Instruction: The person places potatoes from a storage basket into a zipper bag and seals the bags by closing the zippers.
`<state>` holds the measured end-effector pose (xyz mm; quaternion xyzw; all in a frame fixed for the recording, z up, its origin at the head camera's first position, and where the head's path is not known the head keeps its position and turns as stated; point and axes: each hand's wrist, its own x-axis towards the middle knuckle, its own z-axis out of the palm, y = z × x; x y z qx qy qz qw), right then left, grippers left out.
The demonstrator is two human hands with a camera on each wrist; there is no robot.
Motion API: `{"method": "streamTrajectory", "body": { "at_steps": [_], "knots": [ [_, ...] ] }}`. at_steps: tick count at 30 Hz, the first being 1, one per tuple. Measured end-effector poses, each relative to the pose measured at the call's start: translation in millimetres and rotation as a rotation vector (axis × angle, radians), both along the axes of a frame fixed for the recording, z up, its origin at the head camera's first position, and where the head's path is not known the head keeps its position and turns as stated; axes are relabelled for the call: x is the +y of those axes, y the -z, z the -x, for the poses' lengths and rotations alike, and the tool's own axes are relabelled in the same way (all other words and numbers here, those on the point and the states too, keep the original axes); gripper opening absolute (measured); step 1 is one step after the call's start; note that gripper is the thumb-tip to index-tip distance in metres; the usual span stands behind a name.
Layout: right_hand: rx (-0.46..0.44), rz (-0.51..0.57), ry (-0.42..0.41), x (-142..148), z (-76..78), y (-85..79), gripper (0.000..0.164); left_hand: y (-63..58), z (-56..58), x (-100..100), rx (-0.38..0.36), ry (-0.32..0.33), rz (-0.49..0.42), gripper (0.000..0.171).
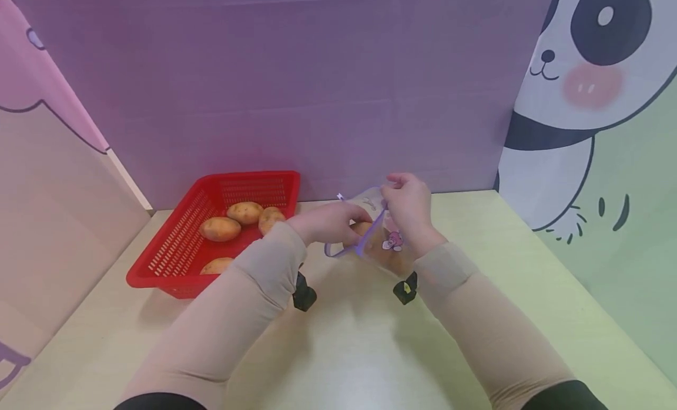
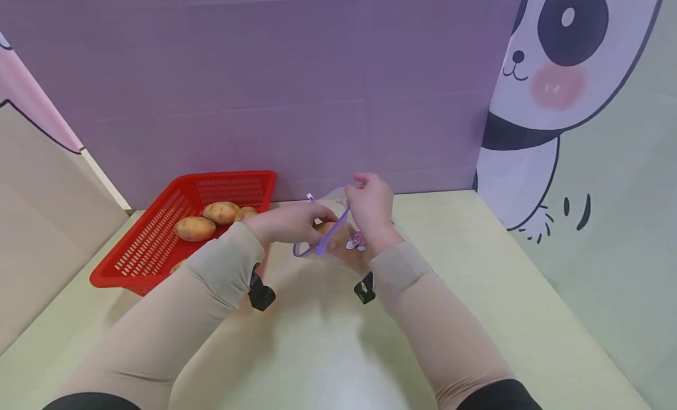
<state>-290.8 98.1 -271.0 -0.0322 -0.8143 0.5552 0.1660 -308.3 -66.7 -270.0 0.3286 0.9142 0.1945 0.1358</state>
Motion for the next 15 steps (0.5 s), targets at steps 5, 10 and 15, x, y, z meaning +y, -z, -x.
{"method": "streamTrajectory", "body": {
  "at_steps": [5, 10, 15],
  "knots": [
    [-0.027, 0.009, -0.024, -2, -0.5, -1.0, 0.036, 3.6, -0.5, 5, -0.061, 0.022, 0.003, 0.032],
    [-0.036, 0.006, -0.018, -2, -0.4, -1.2, 0.036, 8.5, 1.7, 9, -0.093, 0.039, -0.018, 0.026],
    [-0.033, 0.005, -0.015, 0, -0.2, -1.0, 0.037, 12.3, 3.2, 10, -0.079, 0.053, -0.047, 0.032]
  ]
}}
